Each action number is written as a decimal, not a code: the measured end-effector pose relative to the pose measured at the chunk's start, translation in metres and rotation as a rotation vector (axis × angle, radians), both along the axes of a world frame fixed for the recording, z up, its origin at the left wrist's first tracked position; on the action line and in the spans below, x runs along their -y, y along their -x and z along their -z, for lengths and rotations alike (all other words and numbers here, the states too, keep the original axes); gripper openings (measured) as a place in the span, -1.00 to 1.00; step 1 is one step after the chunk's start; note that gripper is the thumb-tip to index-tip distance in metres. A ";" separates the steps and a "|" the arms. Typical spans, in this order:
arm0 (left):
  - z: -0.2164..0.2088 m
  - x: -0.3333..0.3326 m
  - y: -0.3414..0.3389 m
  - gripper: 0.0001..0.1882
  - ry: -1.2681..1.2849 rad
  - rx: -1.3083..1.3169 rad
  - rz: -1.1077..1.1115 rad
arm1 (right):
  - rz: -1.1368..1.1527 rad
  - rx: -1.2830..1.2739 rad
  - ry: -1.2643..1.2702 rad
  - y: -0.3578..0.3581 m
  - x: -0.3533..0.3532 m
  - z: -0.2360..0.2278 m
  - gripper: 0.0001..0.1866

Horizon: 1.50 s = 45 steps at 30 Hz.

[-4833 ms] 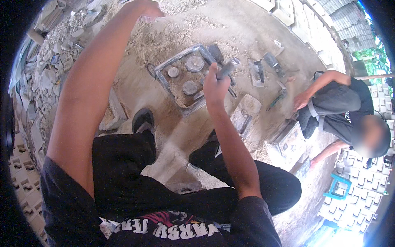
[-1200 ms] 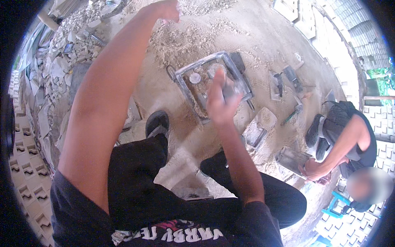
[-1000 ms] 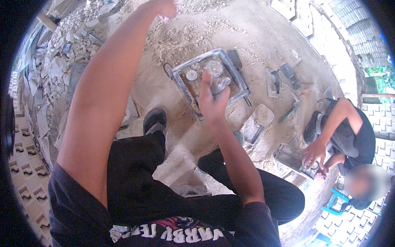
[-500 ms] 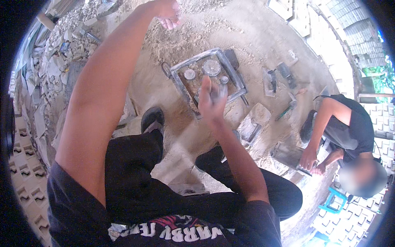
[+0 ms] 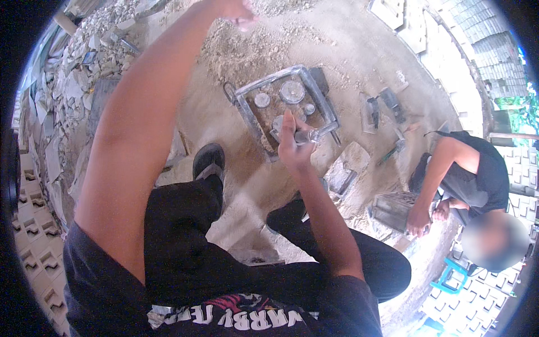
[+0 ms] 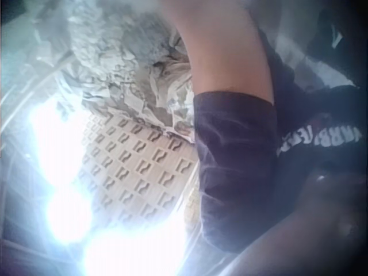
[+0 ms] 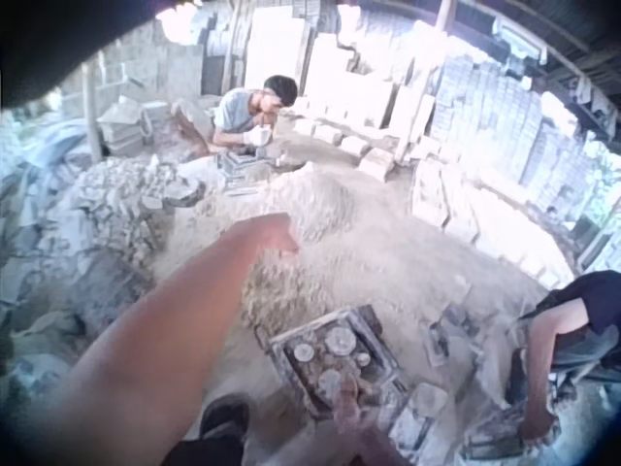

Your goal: The person uses a trowel to fill a square mold with a dry aggregate mixture, levels the surface, and uses a metal rod to compress the material into cylindrical shapes within the mold.

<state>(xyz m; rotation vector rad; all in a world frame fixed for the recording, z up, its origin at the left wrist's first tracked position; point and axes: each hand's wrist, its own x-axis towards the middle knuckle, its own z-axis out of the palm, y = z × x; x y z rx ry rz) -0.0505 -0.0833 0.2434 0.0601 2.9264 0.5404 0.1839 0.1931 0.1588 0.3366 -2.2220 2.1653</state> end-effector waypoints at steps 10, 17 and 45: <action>0.027 0.038 0.027 -0.35 0.112 -0.095 -0.054 | 0.214 0.073 0.110 0.008 0.035 -0.028 -0.46; 0.014 0.013 0.013 -0.42 -0.041 -0.322 -0.105 | 0.137 -0.059 -0.035 0.007 0.016 -0.004 -0.50; -0.014 0.010 -0.016 -0.40 0.116 0.256 -0.079 | -0.296 0.118 -0.025 0.044 -0.034 -0.035 -0.54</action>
